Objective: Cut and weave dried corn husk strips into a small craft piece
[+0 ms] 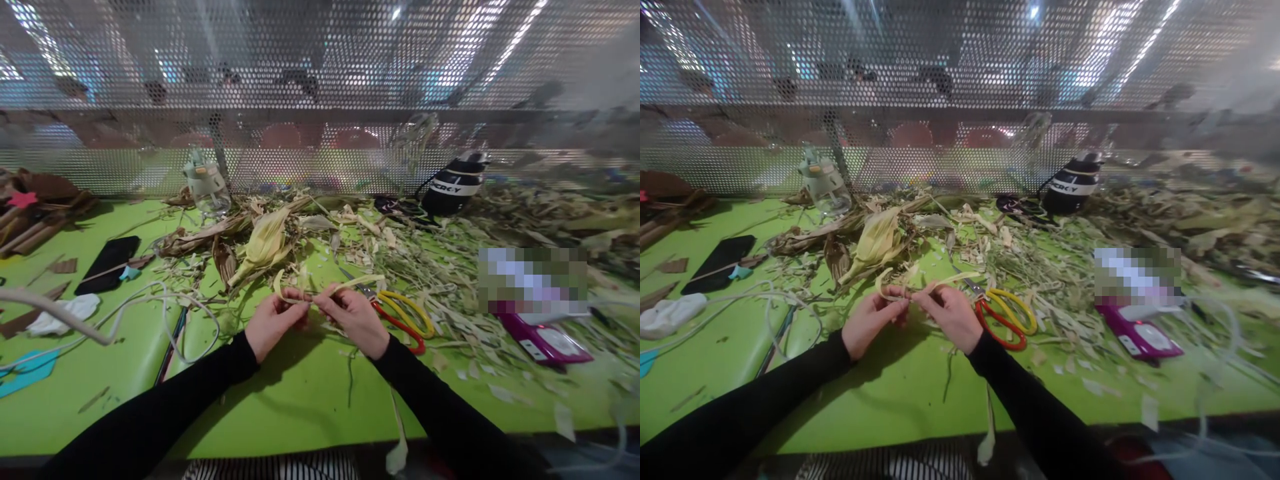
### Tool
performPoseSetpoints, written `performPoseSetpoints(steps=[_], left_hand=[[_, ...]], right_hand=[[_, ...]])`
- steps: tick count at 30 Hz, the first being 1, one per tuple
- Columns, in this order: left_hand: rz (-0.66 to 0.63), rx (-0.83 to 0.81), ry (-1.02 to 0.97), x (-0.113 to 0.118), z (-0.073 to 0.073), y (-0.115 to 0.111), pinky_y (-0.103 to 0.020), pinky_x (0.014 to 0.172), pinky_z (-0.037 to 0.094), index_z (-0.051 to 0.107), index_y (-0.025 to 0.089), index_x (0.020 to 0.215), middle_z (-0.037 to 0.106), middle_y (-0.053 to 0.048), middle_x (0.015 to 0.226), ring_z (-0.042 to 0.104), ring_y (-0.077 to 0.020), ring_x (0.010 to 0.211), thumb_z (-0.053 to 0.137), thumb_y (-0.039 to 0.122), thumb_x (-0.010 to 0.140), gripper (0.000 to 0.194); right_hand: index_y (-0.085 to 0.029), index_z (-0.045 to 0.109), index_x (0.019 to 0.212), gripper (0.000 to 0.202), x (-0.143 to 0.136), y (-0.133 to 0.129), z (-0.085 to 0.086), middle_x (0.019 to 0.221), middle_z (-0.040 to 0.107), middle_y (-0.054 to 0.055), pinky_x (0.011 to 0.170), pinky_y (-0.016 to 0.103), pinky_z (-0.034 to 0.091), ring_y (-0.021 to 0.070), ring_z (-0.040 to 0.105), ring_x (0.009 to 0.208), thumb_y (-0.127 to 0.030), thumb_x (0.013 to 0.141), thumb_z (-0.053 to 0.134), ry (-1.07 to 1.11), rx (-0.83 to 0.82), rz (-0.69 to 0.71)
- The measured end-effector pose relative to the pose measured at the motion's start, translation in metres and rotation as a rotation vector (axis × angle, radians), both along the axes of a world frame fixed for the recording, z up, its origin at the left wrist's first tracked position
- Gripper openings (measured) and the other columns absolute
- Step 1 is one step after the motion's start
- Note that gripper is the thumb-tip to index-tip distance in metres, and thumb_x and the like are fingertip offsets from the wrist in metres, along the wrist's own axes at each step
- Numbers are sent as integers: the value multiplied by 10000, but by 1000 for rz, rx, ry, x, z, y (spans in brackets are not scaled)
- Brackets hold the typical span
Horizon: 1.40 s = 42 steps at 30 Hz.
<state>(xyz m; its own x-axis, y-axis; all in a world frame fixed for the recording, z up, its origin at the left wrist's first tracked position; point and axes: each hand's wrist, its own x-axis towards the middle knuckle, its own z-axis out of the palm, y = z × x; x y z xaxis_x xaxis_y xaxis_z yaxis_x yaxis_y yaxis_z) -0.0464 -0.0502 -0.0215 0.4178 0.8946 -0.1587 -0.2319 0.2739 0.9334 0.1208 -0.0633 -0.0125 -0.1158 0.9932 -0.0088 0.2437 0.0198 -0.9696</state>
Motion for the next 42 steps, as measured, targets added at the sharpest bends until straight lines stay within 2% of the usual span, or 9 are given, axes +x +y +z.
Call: performPoseSetpoints(steps=[5,9,15,22,28,31,34,38,42], left_hand=[[1,17,36,-2,4,5,-217,519,428,540,150,747,595,27,534,525,-81,456,716,394,653,316],[-39,-54,-1,-2,3,8,-215,521,440,530,158,735,610,23,547,530,-81,459,727,361,646,296],[-56,-149,-120,-3,0,7,-252,683,507,619,174,852,685,-30,726,634,-132,662,675,293,702,199],[-84,-128,-115,-4,1,5,-257,665,503,611,131,883,685,-46,732,625,-123,641,728,341,665,325],[-65,-44,7,-2,-1,5,-229,540,453,572,129,791,627,-4,593,554,-93,497,724,446,642,382],[-85,16,59,-1,-4,5,-227,538,445,569,140,791,618,2,585,555,-100,502,690,441,676,344],[-119,120,153,0,-4,1,-223,539,429,577,145,773,606,1,585,535,-99,507,635,387,735,252],[-153,271,296,0,-4,-6,-216,521,387,564,148,697,571,1,572,487,-95,509,584,311,773,180],[-172,286,281,1,-5,-8,-215,531,386,557,147,688,558,4,585,480,-94,525,566,281,767,156]], right_hand=[[-171,532,678,364,-2,-4,4,528,436,-54,428,211,289,65,357,449,-512,792,587,18,7,-3],[-162,548,679,387,-2,-2,6,580,517,-31,447,201,342,67,427,479,-534,742,633,90,-52,-58],[-136,615,659,525,3,5,1,515,550,-15,404,180,332,54,449,422,-635,778,507,68,-192,-41],[-153,612,574,476,6,4,7,457,508,-26,388,197,297,54,394,391,-597,745,587,-23,-10,-140],[-167,606,536,472,5,-3,10,402,452,-38,372,209,256,53,343,359,-564,787,560,7,50,-41],[-178,678,770,354,4,-5,12,568,599,-6,392,213,305,69,417,413,-515,799,572,74,83,0],[-201,667,993,298,2,-5,13,818,687,36,461,235,385,90,489,499,-429,823,577,-76,142,-11],[-220,689,979,239,-3,-5,11,1017,688,66,663,317,489,172,616,753,-378,822,602,-331,309,52],[-221,705,913,182,-8,-7,10,993,699,69,799,357,501,207,632,908,-349,824,611,-352,451,89]])
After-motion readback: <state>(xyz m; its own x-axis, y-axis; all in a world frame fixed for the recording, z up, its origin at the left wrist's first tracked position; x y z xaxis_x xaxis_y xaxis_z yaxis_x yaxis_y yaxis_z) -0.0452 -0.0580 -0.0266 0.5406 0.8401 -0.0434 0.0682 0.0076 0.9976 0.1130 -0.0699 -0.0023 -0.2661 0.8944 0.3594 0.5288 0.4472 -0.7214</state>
